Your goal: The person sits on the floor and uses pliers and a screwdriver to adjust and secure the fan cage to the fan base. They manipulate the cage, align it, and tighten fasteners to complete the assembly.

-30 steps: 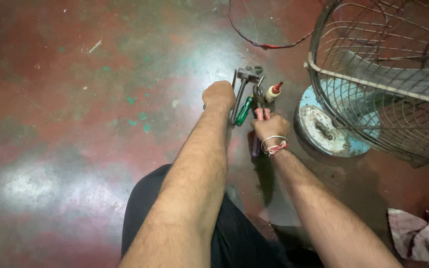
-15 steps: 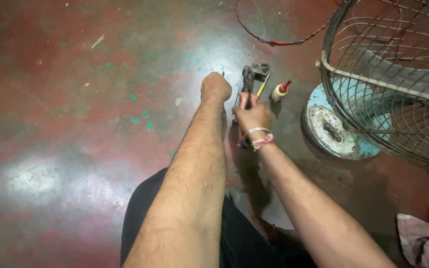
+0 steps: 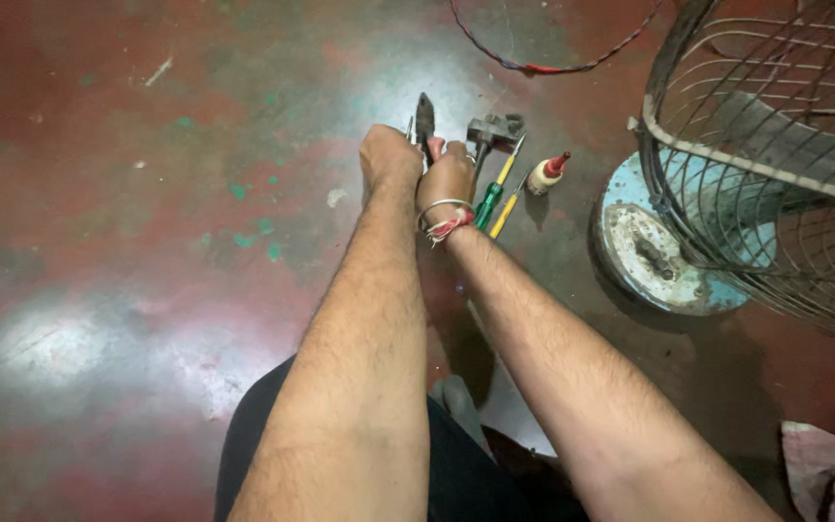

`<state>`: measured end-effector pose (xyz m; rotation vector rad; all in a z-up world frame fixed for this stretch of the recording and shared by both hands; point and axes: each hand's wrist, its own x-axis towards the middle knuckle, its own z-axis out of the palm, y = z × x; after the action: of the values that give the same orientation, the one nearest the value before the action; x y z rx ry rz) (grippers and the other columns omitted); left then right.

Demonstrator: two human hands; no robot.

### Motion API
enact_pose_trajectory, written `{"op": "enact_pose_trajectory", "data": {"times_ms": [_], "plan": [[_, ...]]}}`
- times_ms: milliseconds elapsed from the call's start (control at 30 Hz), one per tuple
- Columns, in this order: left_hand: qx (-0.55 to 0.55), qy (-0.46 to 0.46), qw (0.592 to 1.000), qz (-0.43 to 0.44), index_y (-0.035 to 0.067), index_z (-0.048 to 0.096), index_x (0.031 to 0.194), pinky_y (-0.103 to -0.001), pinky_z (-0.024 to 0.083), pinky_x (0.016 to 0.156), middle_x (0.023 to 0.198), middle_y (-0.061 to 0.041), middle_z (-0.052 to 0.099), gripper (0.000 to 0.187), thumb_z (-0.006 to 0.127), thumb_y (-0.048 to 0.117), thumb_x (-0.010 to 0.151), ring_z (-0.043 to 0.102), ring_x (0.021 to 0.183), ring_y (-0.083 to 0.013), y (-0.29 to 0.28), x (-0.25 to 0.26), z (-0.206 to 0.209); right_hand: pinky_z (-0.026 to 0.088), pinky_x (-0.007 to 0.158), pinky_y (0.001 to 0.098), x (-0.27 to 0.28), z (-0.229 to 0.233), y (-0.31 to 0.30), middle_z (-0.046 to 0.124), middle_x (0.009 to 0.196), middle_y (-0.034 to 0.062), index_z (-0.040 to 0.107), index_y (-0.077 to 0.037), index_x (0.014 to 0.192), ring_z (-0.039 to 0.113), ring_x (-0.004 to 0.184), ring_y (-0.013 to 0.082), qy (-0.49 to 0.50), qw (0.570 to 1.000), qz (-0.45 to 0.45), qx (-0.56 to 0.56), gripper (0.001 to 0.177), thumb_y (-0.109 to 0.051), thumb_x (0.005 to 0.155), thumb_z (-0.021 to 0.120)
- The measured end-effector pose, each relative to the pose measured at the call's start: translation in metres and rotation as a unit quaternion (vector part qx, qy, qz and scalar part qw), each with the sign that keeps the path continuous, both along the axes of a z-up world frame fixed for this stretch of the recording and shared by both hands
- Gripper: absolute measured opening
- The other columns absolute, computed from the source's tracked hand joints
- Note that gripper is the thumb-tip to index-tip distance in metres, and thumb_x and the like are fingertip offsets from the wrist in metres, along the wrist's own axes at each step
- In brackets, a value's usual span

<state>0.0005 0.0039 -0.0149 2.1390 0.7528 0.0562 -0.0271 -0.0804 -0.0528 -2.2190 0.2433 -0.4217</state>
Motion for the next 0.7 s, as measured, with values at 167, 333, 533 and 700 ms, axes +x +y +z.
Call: {"op": "enact_pose_trajectory", "data": {"times_ms": [167, 333, 533, 700], "plan": [[0.054, -0.054, 0.997, -0.006, -0.001, 0.076, 0.089, -0.048, 0.057, 0.080, 0.097, -0.026, 0.074, 0.018, 0.082, 0.013, 0.080, 0.073, 0.095, -0.0413, -0.008, -0.006, 0.009, 0.049, 0.081, 0.0548, -0.036, 0.055, -0.013, 0.068, 0.101, 0.0261, 0.064, 0.002, 0.103, 0.064, 0.099, 0.0469, -0.036, 0.996, 0.045, -0.070, 0.023, -0.019, 0.095, 0.069], [0.067, -0.061, 0.995, -0.049, -0.003, 0.074, 0.092, -0.048, 0.056, 0.082, 0.100, -0.027, 0.071, 0.033, 0.088, 0.020, 0.073, 0.070, 0.097, -0.0426, -0.015, -0.023, 0.043, 0.050, 0.089, 0.0521, -0.082, 0.100, -0.042, 0.067, 0.106, 0.0234, 0.063, 0.000, 0.112, 0.064, 0.103, 0.0442, -0.072, 0.988, 0.116, -0.072, 0.038, -0.007, 0.078, 0.078], [0.178, -0.153, 0.957, -0.169, 0.005, 0.077, 0.106, -0.047, 0.056, 0.088, 0.110, -0.022, 0.073, 0.029, 0.080, 0.014, 0.079, 0.071, 0.102, -0.0387, -0.043, -0.041, 0.080, 0.052, 0.090, 0.0481, -0.146, 0.112, -0.131, 0.068, 0.110, 0.0202, 0.066, -0.003, 0.115, 0.065, 0.105, 0.0419, -0.072, 0.976, 0.185, -0.091, 0.036, -0.015, 0.084, 0.081], [0.168, -0.058, 0.937, -0.299, 0.014, 0.078, 0.107, -0.050, 0.050, 0.094, 0.109, -0.016, 0.073, 0.033, 0.084, 0.028, 0.078, 0.069, 0.104, -0.0355, -0.069, -0.062, 0.097, 0.054, 0.090, 0.0461, -0.209, 0.122, -0.243, 0.071, 0.105, 0.0185, 0.071, -0.007, 0.110, 0.068, 0.100, 0.0388, 0.014, 0.952, 0.204, -0.229, 0.030, -0.021, 0.084, 0.078]]}}
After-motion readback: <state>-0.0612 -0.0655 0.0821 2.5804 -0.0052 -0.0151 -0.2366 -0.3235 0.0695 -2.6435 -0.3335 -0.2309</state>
